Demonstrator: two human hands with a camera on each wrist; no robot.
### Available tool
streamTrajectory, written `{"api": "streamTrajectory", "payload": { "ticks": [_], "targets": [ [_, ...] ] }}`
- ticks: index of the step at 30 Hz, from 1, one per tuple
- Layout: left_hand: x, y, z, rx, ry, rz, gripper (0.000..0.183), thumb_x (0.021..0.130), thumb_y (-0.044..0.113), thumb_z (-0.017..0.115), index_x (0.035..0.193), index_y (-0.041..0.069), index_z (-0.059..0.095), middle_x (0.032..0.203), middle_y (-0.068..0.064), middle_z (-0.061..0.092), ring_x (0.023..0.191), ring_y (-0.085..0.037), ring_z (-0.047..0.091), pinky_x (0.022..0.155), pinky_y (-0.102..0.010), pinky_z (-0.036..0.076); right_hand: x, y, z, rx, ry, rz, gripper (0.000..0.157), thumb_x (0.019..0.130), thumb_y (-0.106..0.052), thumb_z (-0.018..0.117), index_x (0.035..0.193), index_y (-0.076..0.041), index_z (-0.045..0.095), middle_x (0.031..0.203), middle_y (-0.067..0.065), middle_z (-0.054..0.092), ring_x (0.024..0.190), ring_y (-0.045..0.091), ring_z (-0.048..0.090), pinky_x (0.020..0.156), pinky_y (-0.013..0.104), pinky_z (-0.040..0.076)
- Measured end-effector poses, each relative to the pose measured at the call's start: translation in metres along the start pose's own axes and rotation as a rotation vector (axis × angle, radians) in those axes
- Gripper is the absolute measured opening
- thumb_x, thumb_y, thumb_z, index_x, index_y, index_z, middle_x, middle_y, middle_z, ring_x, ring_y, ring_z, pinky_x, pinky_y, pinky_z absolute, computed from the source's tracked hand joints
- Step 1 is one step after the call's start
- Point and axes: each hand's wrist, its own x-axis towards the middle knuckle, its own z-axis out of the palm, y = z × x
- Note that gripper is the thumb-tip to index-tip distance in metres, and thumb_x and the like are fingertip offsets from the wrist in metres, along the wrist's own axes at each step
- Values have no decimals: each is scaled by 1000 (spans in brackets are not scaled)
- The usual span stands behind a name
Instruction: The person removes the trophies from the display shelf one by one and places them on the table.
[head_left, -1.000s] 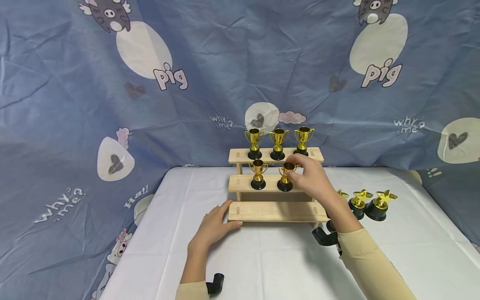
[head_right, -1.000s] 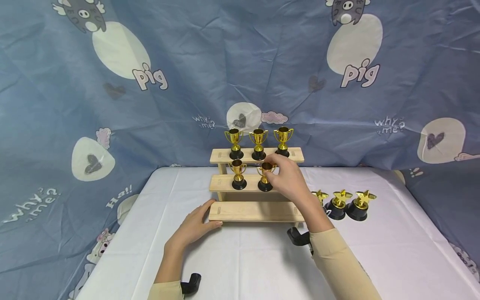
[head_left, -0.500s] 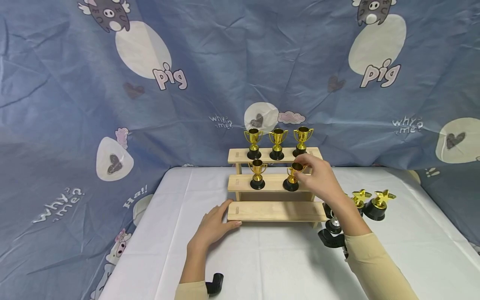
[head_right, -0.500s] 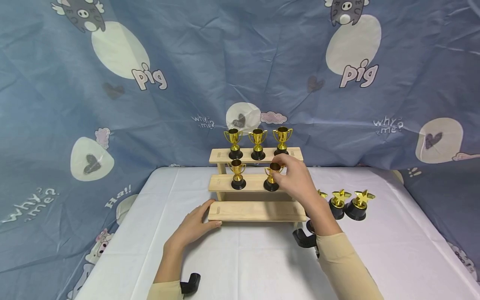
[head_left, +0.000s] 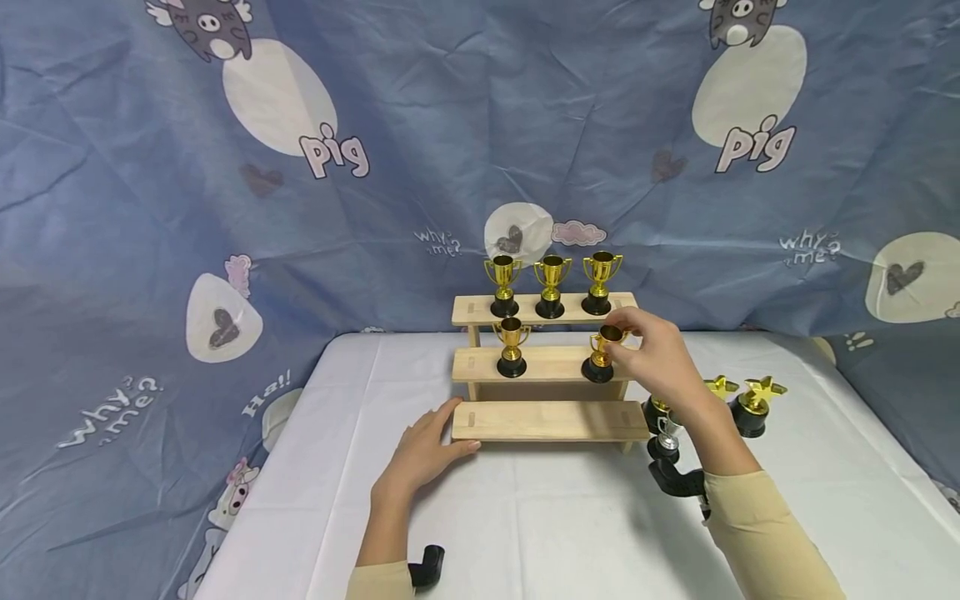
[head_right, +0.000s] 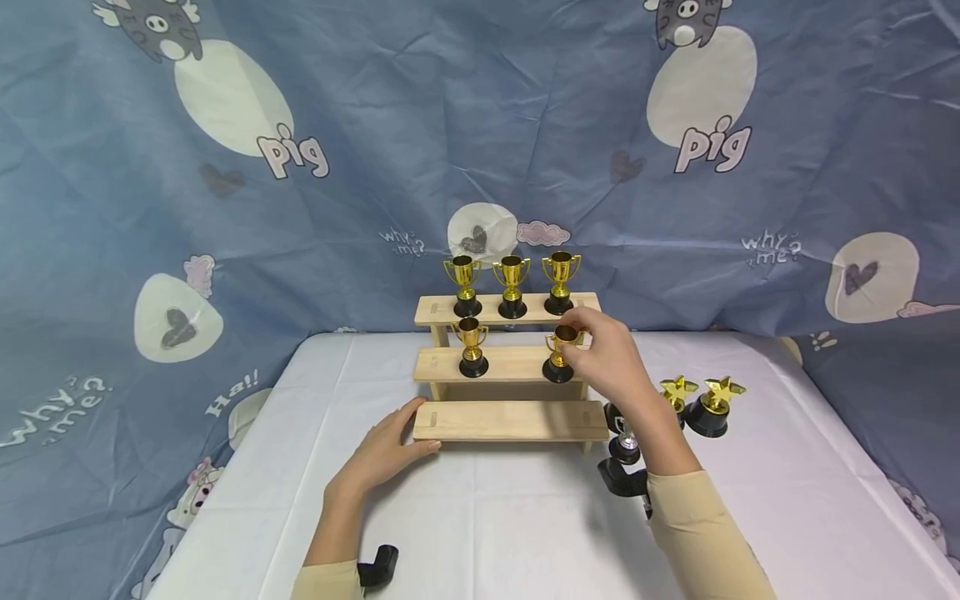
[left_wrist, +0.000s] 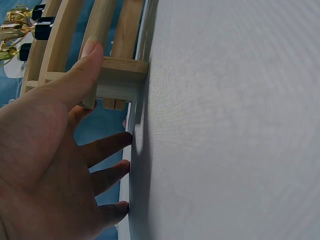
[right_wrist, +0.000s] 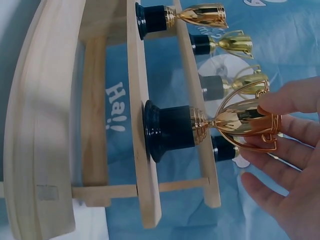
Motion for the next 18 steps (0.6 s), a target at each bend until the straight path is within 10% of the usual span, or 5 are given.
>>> {"api": "streamTrajectory", "payload": {
  "ticks": [18],
  "targets": [
    [1, -1, 0, -2, -3, 4, 83, 79, 62, 73, 150, 35, 40, 154, -10, 46, 147, -41, 35, 118, -70, 18, -10, 10, -18, -57, -17, 30, 26, 88, -12, 66, 114, -14, 66, 110, 10, 70, 106, 28, 62, 99, 50, 47]
  ]
}}
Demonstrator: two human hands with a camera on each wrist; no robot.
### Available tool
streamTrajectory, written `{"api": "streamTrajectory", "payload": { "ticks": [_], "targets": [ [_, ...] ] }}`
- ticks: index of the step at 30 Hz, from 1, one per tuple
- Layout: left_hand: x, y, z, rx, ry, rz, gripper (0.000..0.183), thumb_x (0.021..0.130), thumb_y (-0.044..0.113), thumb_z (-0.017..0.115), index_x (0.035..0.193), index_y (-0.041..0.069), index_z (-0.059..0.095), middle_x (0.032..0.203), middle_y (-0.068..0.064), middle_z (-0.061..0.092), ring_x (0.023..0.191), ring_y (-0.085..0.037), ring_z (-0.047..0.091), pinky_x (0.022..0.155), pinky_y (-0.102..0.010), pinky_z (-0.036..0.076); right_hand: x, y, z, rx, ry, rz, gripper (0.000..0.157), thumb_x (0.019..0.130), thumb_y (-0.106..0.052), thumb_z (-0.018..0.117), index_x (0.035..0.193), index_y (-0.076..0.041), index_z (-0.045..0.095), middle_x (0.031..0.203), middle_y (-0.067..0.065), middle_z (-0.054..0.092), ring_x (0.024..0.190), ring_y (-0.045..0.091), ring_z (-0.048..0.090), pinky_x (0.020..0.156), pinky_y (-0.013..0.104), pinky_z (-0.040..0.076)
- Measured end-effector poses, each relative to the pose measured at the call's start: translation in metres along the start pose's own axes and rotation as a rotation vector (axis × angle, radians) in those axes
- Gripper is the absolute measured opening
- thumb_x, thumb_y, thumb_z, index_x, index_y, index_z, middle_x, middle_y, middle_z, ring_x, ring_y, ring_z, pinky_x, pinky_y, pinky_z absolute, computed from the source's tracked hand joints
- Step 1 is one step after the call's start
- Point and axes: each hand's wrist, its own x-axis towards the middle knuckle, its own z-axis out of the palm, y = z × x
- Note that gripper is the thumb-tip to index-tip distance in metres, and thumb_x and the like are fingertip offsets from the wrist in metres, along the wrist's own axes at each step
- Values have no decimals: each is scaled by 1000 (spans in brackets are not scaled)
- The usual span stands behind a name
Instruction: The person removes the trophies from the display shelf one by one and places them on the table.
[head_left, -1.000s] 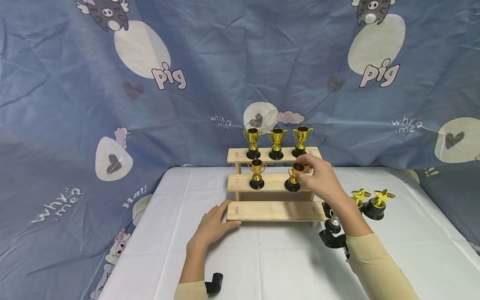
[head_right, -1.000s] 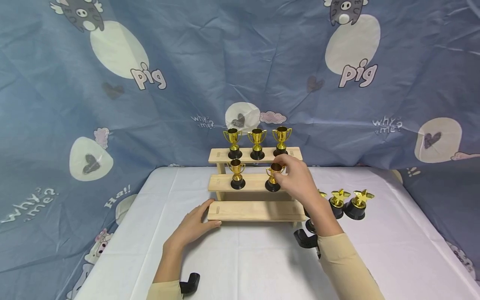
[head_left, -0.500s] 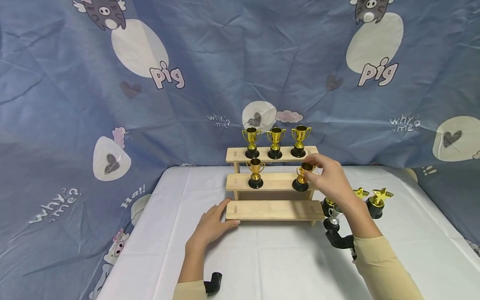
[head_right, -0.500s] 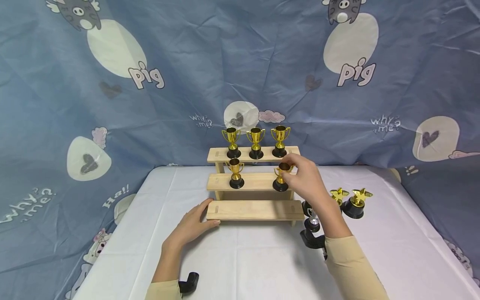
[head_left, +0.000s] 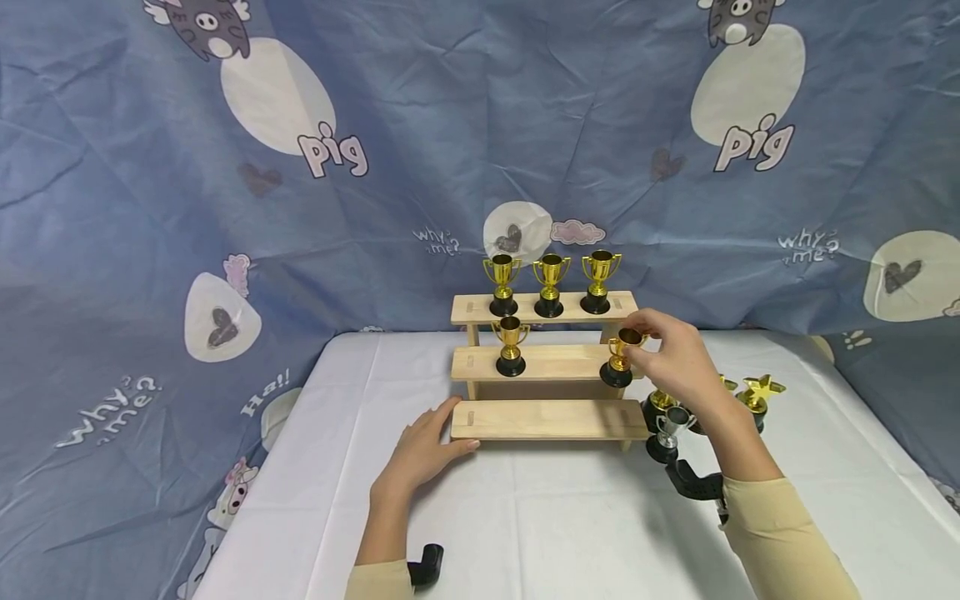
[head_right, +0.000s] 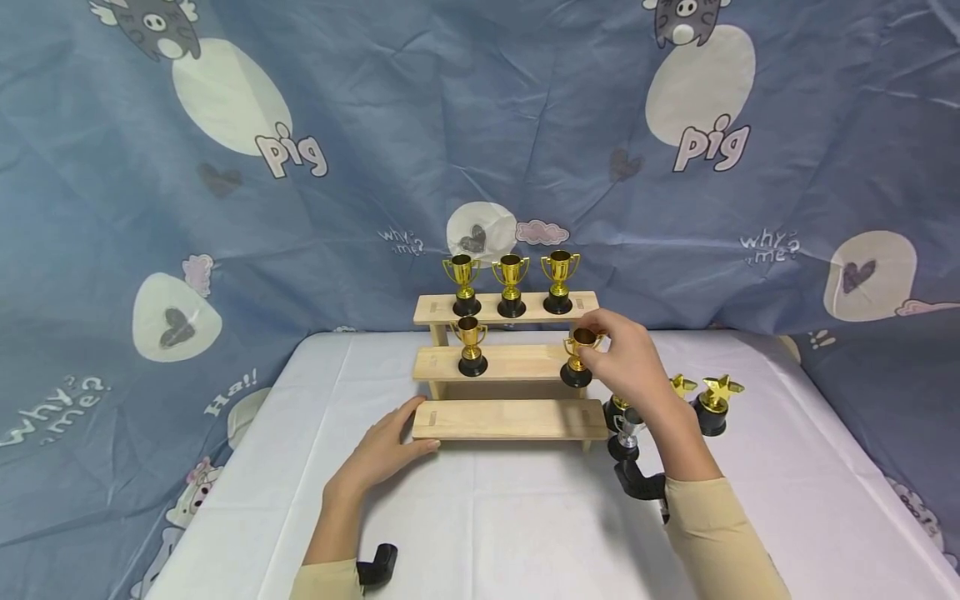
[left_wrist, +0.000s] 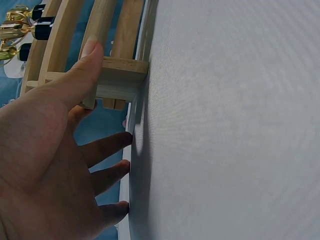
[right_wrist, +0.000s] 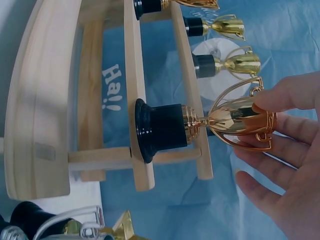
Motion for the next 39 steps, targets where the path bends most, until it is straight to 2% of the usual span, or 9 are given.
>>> {"api": "streamTrajectory", "payload": {
  "ticks": [12, 23, 29, 39],
  "targets": [
    [1, 2, -1, 1, -8, 0, 84, 79, 64, 72, 151, 35, 40, 155, -10, 46, 147, -40, 35, 118, -70, 17, -9, 5, -16, -37, -6, 24, 28, 88, -13, 67, 116, -11, 66, 114, 14, 70, 112, 35, 62, 98, 55, 47],
    [0, 5, 0, -8, -7, -5, 81, 80, 58, 74, 150, 34, 41, 154, -11, 47, 146, -42, 35, 117, -72, 17, -15, 10, -25, -72, -17, 30, 26, 87, -14, 68, 112, -10, 66, 108, 13, 71, 108, 33, 63, 94, 56, 47],
    [0, 5, -1, -9, -7, -12, 83, 80, 60, 73, 151, 33, 40, 154, -12, 46, 146, -43, 35, 117, -72, 18, -19, 13, -30, -94, -20, 25, 24, 87, -15, 68, 111, -11, 65, 105, 12, 71, 104, 33, 64, 87, 54, 48],
    [0, 4, -1, -6, -1, -11, 84, 79, 62, 73, 151, 33, 40, 154, -12, 47, 145, -43, 37, 116, -73, 18, -28, 18, -40, -127, -24, 47, 23, 86, -13, 67, 108, -11, 65, 102, 14, 72, 106, 38, 64, 88, 58, 48]
  ]
}}
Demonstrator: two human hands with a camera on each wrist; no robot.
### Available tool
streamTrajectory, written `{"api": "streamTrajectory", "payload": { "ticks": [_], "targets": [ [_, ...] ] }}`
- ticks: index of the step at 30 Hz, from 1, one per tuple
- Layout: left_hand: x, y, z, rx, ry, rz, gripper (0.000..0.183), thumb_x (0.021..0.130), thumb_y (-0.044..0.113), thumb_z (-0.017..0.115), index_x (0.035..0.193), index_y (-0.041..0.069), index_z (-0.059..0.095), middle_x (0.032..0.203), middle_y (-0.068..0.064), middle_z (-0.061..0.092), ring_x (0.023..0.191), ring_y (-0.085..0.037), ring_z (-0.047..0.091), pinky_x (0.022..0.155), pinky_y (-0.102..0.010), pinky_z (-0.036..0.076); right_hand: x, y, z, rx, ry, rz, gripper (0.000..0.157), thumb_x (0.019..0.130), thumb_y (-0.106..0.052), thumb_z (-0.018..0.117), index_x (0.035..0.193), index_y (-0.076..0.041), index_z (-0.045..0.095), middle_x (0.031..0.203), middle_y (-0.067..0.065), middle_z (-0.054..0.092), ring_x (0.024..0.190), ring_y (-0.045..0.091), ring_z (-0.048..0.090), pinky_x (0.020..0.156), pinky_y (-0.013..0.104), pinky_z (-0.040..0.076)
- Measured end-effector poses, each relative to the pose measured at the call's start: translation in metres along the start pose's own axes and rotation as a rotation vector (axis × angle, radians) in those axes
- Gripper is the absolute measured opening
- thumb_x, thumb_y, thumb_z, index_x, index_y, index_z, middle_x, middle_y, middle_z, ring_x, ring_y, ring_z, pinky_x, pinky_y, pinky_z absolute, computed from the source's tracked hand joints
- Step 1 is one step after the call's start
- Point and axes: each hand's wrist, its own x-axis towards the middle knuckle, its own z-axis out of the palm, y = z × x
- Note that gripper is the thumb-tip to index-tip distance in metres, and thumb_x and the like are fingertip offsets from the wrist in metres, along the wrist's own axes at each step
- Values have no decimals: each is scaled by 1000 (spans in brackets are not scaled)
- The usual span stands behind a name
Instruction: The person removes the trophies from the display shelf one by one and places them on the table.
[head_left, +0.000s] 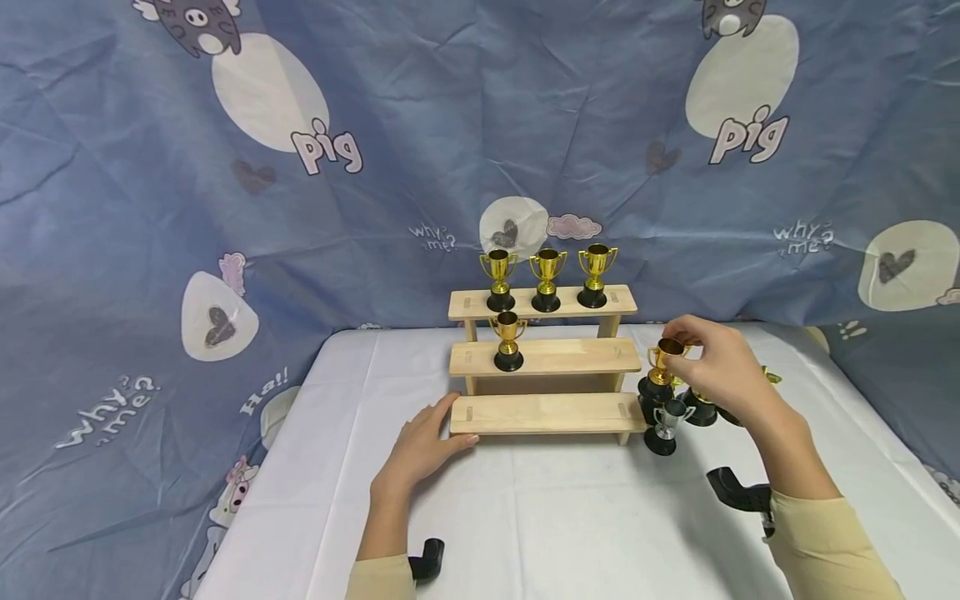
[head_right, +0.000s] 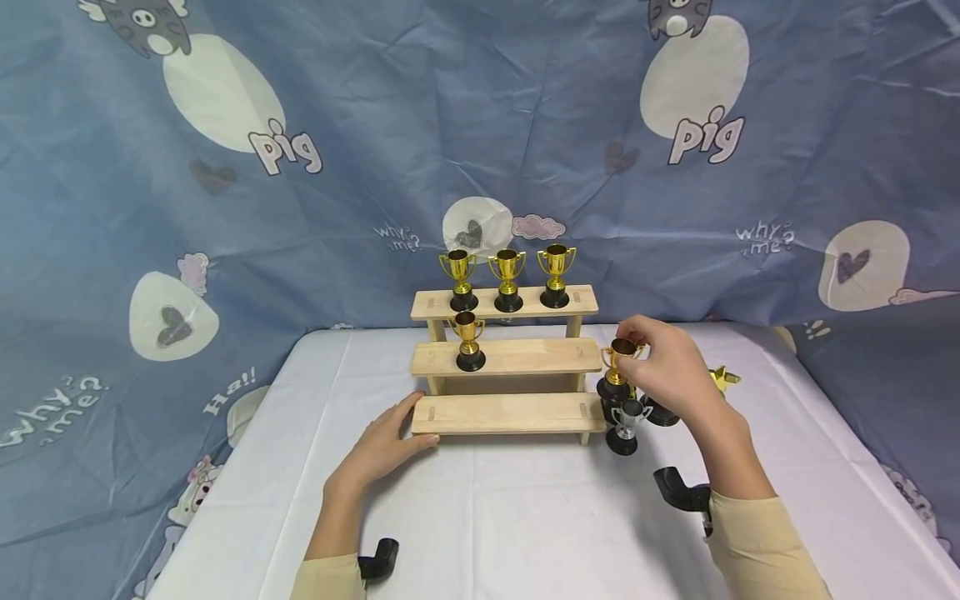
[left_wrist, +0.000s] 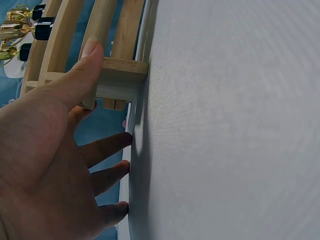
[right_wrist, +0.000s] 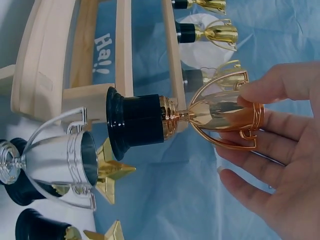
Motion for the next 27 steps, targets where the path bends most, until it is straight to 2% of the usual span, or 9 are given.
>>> {"api": "streamTrajectory", "payload": {
  "ticks": [7, 27],
  "targets": [
    [2, -2, 2, 5, 0, 3, 84, 79, 63, 73, 151, 35, 40, 154, -11, 47, 145, -42, 37, 117, -72, 18, -6, 7, -8, -16, -15, 12, 23, 86, -15, 67, 109, -10, 64, 103, 15, 72, 107, 42, 63, 86, 59, 48],
    [3, -4, 2, 4, -6, -3, 84, 79, 60, 74, 152, 34, 39, 155, -10, 45, 147, -42, 34, 117, -72, 16, -17, 31, -25, -56, 22, 62, 24, 87, -16, 68, 109, -9, 65, 102, 17, 72, 106, 46, 63, 86, 60, 47]
  ]
}}
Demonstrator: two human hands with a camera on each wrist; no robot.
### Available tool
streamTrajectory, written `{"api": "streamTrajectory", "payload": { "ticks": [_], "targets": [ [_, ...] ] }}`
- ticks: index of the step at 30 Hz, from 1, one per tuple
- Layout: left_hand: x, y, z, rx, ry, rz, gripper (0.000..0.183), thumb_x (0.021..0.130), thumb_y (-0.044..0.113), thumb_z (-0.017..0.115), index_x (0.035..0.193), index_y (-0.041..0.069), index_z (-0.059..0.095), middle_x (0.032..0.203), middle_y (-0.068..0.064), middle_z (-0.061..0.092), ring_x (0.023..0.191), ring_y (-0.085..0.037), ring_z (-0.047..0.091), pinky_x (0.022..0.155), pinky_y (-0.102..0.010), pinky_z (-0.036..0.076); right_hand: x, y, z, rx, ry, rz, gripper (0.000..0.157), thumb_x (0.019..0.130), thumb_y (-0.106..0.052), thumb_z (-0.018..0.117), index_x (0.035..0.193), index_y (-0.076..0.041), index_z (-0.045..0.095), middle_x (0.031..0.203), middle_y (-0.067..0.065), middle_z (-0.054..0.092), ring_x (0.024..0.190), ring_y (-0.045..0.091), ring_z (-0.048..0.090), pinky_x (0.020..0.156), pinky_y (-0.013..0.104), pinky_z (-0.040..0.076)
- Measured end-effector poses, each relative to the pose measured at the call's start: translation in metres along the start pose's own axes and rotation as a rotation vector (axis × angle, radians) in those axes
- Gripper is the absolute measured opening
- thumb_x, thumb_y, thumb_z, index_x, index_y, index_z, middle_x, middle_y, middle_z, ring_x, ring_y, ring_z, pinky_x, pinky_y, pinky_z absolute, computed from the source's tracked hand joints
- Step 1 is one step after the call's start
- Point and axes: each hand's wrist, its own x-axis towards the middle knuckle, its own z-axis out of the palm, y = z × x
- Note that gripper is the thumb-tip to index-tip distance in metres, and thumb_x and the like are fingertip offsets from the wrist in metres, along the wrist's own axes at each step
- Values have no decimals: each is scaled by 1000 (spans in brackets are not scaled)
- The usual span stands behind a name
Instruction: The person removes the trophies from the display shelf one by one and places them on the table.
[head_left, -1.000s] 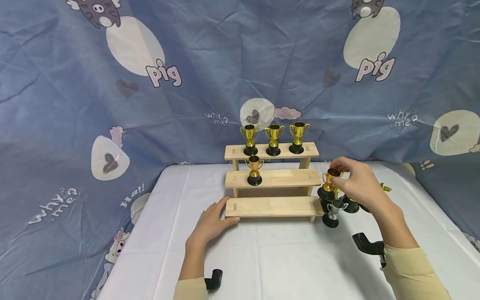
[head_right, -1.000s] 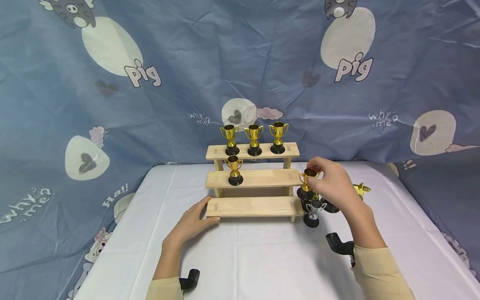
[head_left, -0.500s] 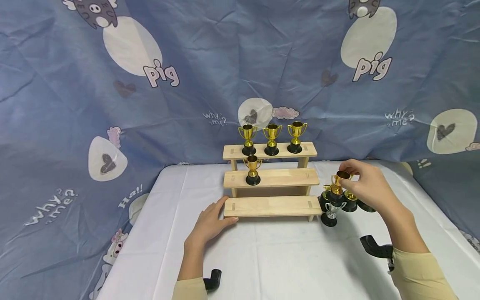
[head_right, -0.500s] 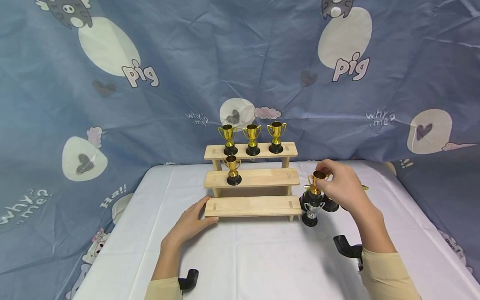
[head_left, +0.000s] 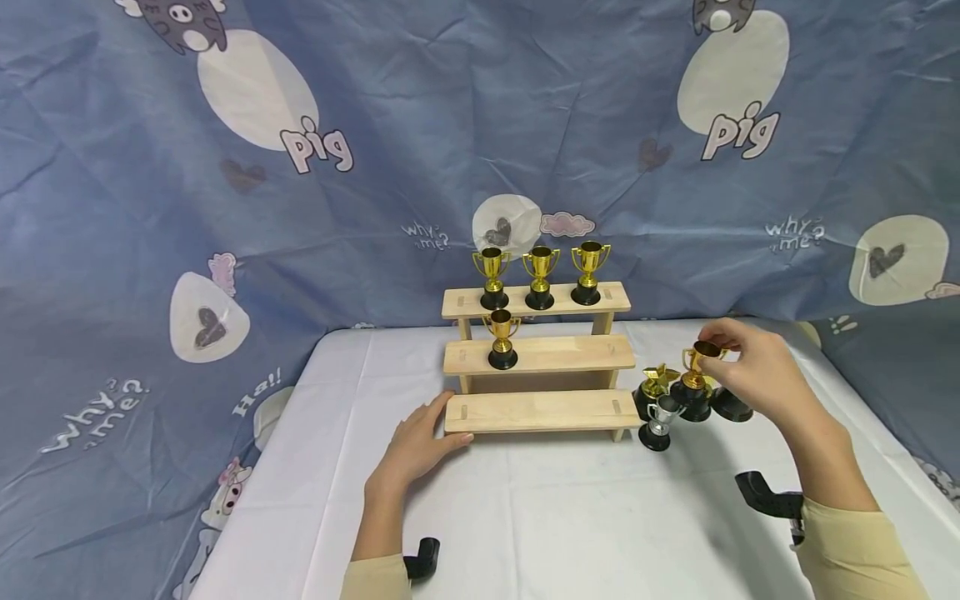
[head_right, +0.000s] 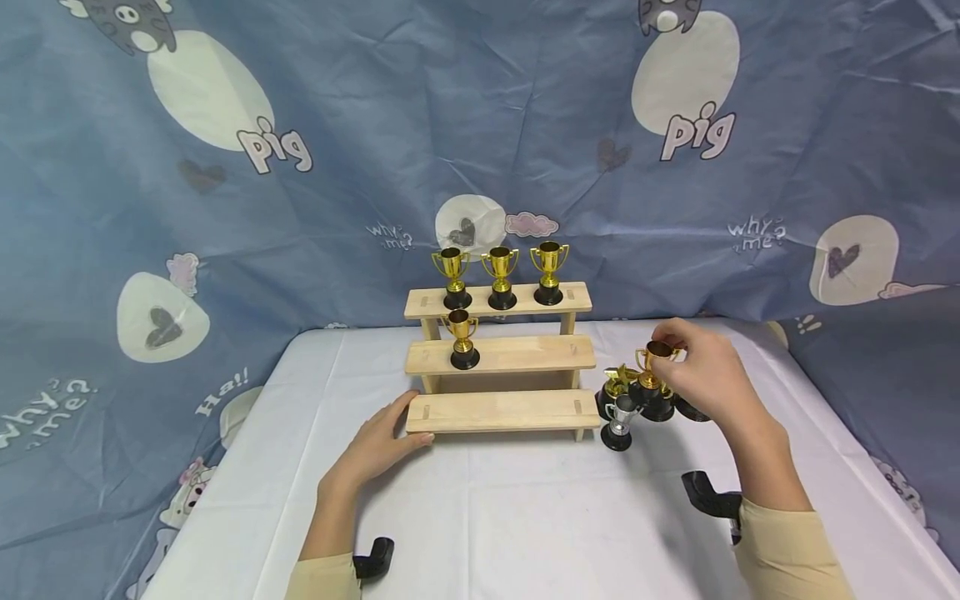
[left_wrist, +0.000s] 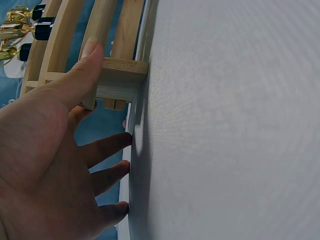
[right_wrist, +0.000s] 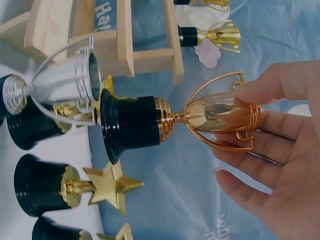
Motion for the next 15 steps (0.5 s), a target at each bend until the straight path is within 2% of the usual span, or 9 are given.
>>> {"api": "streamTrajectory", "payload": {
  "ticks": [8, 15],
  "targets": [
    [0, 0, -1, 11, -7, 6, 82, 80, 59, 74, 151, 36, 39, 155, -10, 46, 146, -41, 36, 118, -71, 17, -4, 9, -9, -18, 3, 45, 21, 87, -18, 68, 107, -11, 65, 103, 15, 72, 107, 45, 63, 83, 59, 47],
    [1, 0, -1, 11, -12, 8, 84, 80, 61, 73, 151, 36, 38, 155, -10, 45, 146, -42, 35, 117, -72, 16, -7, 17, -9, -27, -12, 56, 22, 88, -19, 68, 109, -11, 65, 106, 17, 71, 105, 43, 64, 80, 58, 47]
  ]
}}
